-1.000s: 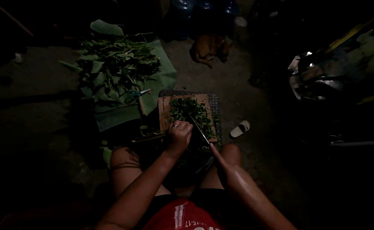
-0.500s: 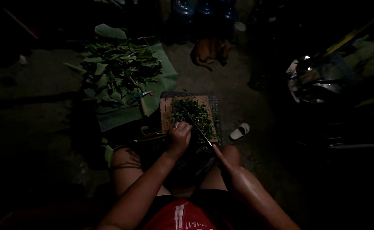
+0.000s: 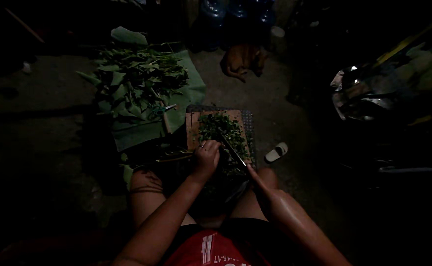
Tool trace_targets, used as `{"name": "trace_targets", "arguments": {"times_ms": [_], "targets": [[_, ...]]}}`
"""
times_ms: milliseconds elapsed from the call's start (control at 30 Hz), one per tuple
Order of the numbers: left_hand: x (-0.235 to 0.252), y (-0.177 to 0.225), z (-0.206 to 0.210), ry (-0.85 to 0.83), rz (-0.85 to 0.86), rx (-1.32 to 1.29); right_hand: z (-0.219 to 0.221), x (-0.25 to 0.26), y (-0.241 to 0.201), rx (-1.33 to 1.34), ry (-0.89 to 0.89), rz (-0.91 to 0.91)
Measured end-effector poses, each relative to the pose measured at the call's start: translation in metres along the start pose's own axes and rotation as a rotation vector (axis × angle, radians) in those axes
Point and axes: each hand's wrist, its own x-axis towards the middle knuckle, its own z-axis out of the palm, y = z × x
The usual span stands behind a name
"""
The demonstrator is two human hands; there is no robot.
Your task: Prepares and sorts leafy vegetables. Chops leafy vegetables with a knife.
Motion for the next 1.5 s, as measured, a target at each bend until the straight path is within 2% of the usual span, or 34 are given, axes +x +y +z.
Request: {"name": "trace_targets", "arguments": {"times_ms": [167, 300, 433, 600, 733, 867, 1033, 1200, 1500], "targets": [[-0.001, -0.003, 0.0, -0.008, 0.062, 0.017, 0.023, 0.024, 0.001, -0.001, -0.06, 0.032], [-0.003, -0.005, -0.011, -0.064, 0.066, 0.082, 0.033, 0.033, 0.007, 0.061, 0.003, -0.008], [-0.008, -0.007, -0.012, -0.064, 0.03, 0.071, 0.024, 0.032, 0.016, 0.18, -0.041, -0.034], [0.005, -0.004, -0.007, -0.012, 0.067, 0.064, 0.009, 0.01, 0.009, 0.074, 0.099, -0.058], [0.007, -0.002, -0.005, -0.024, 0.062, 0.076, 0.011, 0.007, 0.003, -0.025, 0.013, 0.016], [0.003, -0.007, -0.002, -0.007, 0.069, 0.077, 0.025, 0.03, 0.002, 0.005, -0.048, 0.041], [0.001, -0.007, -0.002, 0.0, 0.07, 0.078, 0.016, 0.03, 0.007, 0.089, -0.039, -0.007], [0.001, -0.004, -0.003, 0.027, 0.062, 0.084, -0.001, 0.003, 0.001, 0.006, -0.025, 0.009], [-0.002, -0.009, -0.004, 0.002, 0.055, 0.13, 0.025, 0.031, 0.007, 0.061, -0.038, -0.006]]}}
